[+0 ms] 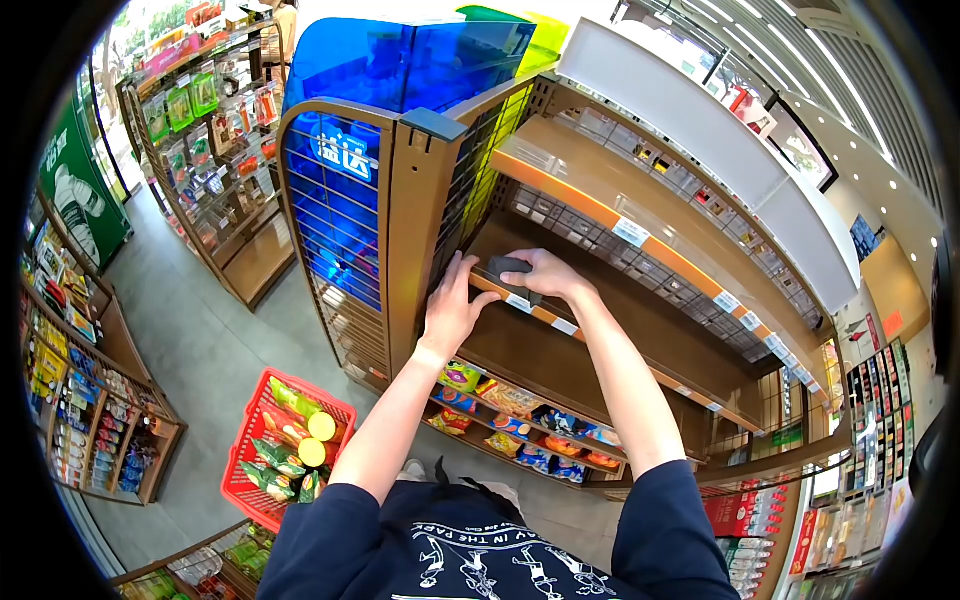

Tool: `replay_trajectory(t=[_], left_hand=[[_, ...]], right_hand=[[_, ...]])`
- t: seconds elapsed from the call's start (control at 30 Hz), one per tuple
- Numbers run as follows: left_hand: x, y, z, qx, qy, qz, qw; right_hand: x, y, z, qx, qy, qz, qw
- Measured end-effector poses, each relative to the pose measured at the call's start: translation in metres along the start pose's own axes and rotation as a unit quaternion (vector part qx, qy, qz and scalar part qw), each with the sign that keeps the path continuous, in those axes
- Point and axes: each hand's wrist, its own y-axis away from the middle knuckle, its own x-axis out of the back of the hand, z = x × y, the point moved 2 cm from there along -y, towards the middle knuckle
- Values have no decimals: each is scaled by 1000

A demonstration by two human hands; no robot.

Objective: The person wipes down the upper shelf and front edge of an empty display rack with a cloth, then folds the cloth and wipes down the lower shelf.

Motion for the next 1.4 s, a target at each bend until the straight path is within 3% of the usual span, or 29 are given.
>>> replay_trajectory(t=[1.4], left_hand=[[-2, 1, 0, 23, -26, 30, 999]], right_hand=[[39, 57, 43, -50, -71, -56, 995]])
